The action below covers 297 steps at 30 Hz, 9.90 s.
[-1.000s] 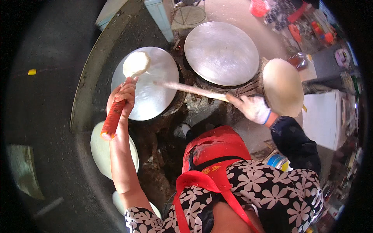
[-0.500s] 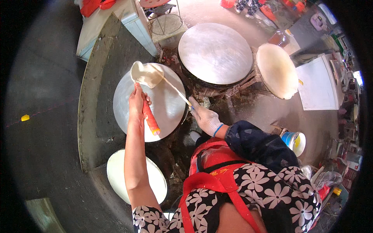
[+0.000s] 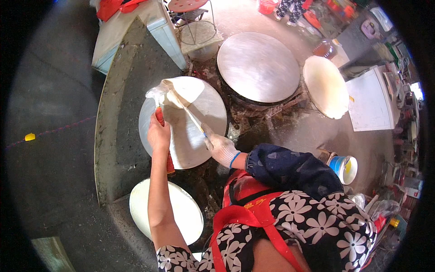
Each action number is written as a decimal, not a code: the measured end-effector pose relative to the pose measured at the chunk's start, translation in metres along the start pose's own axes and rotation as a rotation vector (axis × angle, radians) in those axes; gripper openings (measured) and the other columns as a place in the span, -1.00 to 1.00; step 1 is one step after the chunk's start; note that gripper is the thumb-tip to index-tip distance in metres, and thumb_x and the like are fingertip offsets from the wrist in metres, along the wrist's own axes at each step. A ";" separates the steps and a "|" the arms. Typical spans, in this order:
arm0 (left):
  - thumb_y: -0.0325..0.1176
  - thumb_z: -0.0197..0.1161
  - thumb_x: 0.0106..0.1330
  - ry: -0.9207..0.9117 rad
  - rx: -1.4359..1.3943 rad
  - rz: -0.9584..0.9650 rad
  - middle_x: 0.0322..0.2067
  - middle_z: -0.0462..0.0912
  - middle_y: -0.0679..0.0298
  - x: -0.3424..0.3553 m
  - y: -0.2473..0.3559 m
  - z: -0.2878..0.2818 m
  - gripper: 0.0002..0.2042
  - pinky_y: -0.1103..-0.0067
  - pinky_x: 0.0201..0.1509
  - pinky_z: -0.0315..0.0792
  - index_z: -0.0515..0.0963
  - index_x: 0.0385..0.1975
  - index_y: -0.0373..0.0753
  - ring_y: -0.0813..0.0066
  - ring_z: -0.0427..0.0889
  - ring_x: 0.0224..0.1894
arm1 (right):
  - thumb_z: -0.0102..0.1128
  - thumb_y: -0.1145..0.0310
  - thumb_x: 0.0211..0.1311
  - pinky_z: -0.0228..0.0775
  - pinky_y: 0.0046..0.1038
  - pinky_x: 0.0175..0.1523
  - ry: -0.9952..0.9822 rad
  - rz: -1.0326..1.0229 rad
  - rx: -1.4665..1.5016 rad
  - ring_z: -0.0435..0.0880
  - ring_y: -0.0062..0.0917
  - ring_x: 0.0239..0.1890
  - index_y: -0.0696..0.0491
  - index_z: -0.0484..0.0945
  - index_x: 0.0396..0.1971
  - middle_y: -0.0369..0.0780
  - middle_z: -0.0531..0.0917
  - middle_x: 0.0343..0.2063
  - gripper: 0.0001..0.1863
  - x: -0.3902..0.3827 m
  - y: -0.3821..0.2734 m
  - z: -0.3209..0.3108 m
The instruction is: The person ladles batter onto multiple hot circular pans and spreads it into thin crepes using a wooden stick. They flip and remove cooked crepes, then repeat the process across several pans.
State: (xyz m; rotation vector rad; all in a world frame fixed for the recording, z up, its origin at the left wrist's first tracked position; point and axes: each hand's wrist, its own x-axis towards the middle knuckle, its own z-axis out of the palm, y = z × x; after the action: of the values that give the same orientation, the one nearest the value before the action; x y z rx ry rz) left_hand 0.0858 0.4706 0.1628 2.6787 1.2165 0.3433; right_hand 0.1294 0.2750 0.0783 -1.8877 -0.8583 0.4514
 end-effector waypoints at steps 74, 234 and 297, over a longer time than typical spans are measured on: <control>-0.50 0.15 0.14 0.189 -0.228 -0.540 -0.26 0.57 -0.09 -0.165 -0.044 0.027 -0.55 0.33 -0.14 0.46 0.37 0.09 -0.30 -0.01 0.58 -0.21 | -0.15 0.39 0.26 0.47 -0.12 -0.38 -0.461 -0.479 -0.598 0.63 -0.10 -0.41 -0.11 0.12 0.25 0.02 0.59 -0.36 -0.47 0.130 0.025 -0.024; -0.46 -0.14 0.34 -0.600 -2.702 -0.688 -0.48 0.26 0.17 -0.113 -0.056 -0.107 -0.49 0.69 -0.71 0.31 -0.12 0.20 -0.57 0.56 0.29 -0.63 | -0.16 0.29 0.31 0.49 -0.20 -0.32 -0.605 -0.324 -0.464 0.64 -0.16 -0.37 -0.08 -0.01 0.32 0.02 0.58 -0.30 -0.42 -0.026 0.003 -0.024; -0.39 0.15 -0.01 -0.275 -0.224 0.497 -0.36 0.61 -0.07 0.127 0.256 0.125 -0.55 0.32 -0.16 0.47 0.43 -0.02 -0.29 0.03 0.61 -0.30 | -0.08 0.42 0.22 0.43 -0.32 -0.17 0.525 0.487 -0.102 0.57 -0.17 -0.24 -0.06 0.12 0.29 0.00 0.56 -0.21 -0.41 0.029 0.117 -0.156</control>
State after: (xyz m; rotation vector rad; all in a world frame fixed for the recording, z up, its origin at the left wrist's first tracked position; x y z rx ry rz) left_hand 0.3856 0.3927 0.1258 2.6799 0.4027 0.1538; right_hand 0.2909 0.1658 0.0470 -2.1681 -0.0713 0.1788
